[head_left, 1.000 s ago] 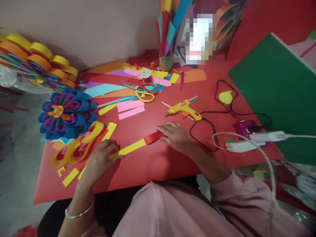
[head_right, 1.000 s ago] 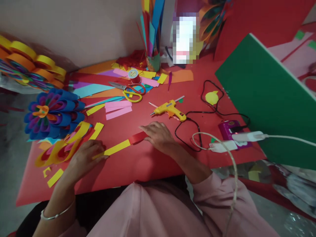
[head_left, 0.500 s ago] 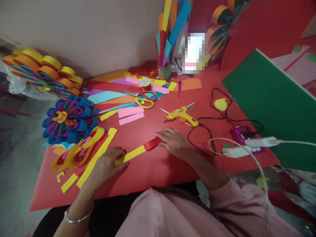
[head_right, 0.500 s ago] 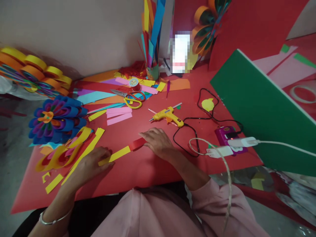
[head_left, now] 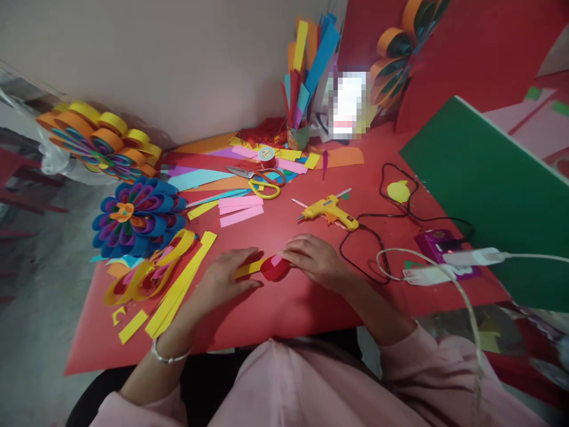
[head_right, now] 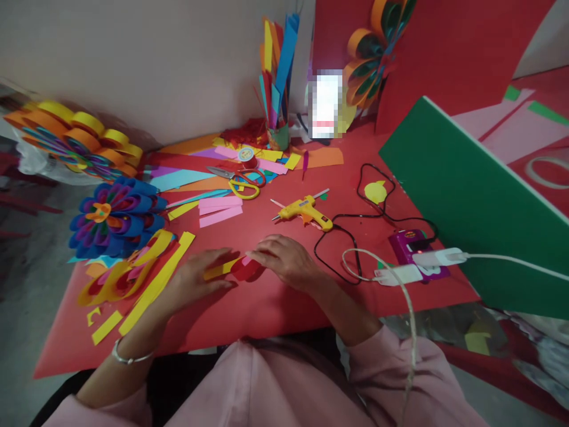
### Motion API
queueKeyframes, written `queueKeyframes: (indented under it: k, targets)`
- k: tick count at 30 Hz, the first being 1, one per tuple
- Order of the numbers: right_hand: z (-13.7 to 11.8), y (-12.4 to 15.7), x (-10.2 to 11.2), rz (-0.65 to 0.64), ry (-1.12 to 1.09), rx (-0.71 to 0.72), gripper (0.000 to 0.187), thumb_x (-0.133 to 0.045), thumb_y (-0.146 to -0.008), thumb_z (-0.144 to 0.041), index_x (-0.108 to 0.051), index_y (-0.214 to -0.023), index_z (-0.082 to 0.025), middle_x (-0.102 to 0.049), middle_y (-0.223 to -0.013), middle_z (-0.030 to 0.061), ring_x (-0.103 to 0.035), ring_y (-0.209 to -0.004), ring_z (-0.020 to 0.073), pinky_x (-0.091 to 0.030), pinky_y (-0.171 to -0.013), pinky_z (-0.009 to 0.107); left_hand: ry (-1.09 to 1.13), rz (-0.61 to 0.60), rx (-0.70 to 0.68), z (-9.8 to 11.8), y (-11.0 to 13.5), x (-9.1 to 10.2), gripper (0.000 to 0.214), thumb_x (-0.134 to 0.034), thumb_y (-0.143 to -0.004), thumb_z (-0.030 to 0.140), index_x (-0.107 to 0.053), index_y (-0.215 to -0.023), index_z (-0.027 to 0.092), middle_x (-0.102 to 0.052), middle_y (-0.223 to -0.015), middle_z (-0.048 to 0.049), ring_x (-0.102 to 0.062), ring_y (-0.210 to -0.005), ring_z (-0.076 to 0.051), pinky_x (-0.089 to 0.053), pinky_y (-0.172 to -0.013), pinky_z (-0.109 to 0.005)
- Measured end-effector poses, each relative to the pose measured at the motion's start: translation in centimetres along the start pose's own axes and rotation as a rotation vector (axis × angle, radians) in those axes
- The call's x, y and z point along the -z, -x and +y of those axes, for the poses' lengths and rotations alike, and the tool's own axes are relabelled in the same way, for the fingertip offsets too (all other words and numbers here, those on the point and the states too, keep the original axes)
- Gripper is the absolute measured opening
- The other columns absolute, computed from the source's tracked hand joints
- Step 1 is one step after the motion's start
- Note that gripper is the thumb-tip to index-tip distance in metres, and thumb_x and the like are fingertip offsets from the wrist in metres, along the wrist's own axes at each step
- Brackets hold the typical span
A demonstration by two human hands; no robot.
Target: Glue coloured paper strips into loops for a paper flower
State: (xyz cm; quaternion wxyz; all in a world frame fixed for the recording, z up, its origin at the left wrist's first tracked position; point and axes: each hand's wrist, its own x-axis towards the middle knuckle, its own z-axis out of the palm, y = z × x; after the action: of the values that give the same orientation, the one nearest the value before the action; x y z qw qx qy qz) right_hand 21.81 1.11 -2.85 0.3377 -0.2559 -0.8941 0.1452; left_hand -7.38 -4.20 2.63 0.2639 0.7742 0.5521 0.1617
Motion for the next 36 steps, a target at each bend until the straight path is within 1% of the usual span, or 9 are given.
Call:
queueKeyframes:
  k: [3,7,11,14,18,23,27,31,36]
  targets:
    - [0.0,0.1,0.1,0.031,0.007,-0.018,0.036,-0.056,-0.106,-0.023,-0.065,-0.141,-0.028,-0.074,-0.122,0.0082,-0.065,-0.118,0.0215,-0.056,-0.101,0.039,0.101,-0.137,0.124,0.0,-0.7,0.8,0.057,-0.08,-0.083,0.049,-0.068,-0.135,0.029,-0.077,-0.126,-0.0068,-0.076,-0.108,-0.028,-0.062,-0.092,-0.037]
    - [0.3,0.4,-0.2,-0.025,0.043,-0.119,0.04,-0.058,-0.106,-0.03,-0.061,-0.145,-0.022,-0.074,-0.122,0.0122,-0.067,-0.114,0.0239,-0.057,-0.095,0.039,0.101,-0.181,0.285,-1.8,1.4,4.1,0.041,-0.077,-0.084,0.052,-0.078,-0.117,0.028,-0.081,-0.105,-0.0045,-0.077,-0.09,-0.027,-0.063,-0.078,-0.034]
    - [0.3,0.5,-0.8,-0.09,0.055,-0.189,0.044,-0.062,-0.104,-0.031,-0.059,-0.146,-0.02,-0.073,-0.128,0.0127,-0.067,-0.114,0.0257,-0.056,-0.096,0.042,0.051,-0.022,0.456,-3.5,4.5,6.8,0.056,-0.082,-0.075,0.06,-0.078,-0.119,0.026,-0.077,-0.083,-0.002,-0.067,-0.064,-0.02,-0.054,-0.056,-0.029]
    - [0.3,0.3,-1.0,-0.087,0.053,-0.21,0.043,-0.064,-0.103,-0.032,-0.06,-0.144,-0.02,-0.074,-0.129,0.0121,-0.068,-0.113,0.0256,-0.056,-0.096,0.042,0.196,0.142,0.48,-3.3,5.2,7.0,0.059,-0.082,-0.076,0.061,-0.077,-0.119,0.021,-0.075,-0.084,-0.0034,-0.068,-0.07,-0.02,-0.057,-0.06,-0.029]
    - [0.3,0.1,-1.0,-0.086,0.043,-0.231,0.041,-0.064,-0.102,-0.032,-0.062,-0.142,-0.02,-0.075,-0.128,0.0117,-0.068,-0.113,0.0258,-0.055,-0.096,0.042,0.328,0.384,0.413,-1.7,3.7,5.5,0.057,-0.088,-0.073,0.057,-0.077,-0.115,0.021,-0.076,-0.117,-0.0098,-0.072,-0.105,-0.026,-0.064,-0.079,-0.032]
    - [0.4,-0.1,-0.9,-0.144,0.037,-0.272,0.045,-0.068,-0.1,-0.035,-0.062,-0.141,-0.018,-0.075,-0.126,0.0124,-0.067,-0.11,0.0271,-0.054,-0.095,0.043,0.488,0.406,0.236,0.7,1.1,3.4,0.051,-0.087,-0.079,0.05,-0.076,-0.118,0.02,-0.078,-0.115,-0.0101,-0.075,-0.091,-0.023,-0.066,-0.077,-0.033]
    - [0.5,-0.3,-1.0,-0.196,0.041,-0.291,0.049,-0.068,-0.1,-0.037,-0.061,-0.145,-0.02,-0.076,-0.12,0.012,-0.064,-0.11,0.028,-0.053,-0.094,0.043,0.23,0.412,0.095,2.2,-0.9,1.6,0.041,-0.077,-0.091,0.044,-0.073,-0.126,0.023,-0.08,-0.112,-0.0077,-0.075,-0.088,-0.019,-0.064,-0.078,-0.033]
    - [0.5,-0.5,-1.1,-0.19,0.02,-0.342,0.049,-0.069,-0.098,-0.039,-0.062,-0.142,-0.019,-0.076,-0.11,0.0127,-0.065,-0.107,0.028,-0.054,-0.09,0.041,-0.093,0.432,-0.146,3.3,-2.9,-0.6,0.031,-0.071,-0.097,0.037,-0.071,-0.125,0.024,-0.079,-0.116,-0.008,-0.075,-0.106,-0.023,-0.06,-0.091,-0.039]
    - [0.2,-0.2,-0.7,-0.067,-0.052,-0.281,0.043,-0.066,-0.096,-0.036,-0.066,-0.133,-0.016,-0.076,-0.117,0.0141,-0.065,-0.11,0.0279,-0.055,-0.097,0.045,-0.189,0.405,-0.367,3.3,-4.2,-3.2,0.018,-0.066,-0.099,0.022,-0.069,-0.116,0.021,-0.08,-0.109,-0.0082,-0.075,-0.102,-0.023,-0.055,-0.088,-0.038]
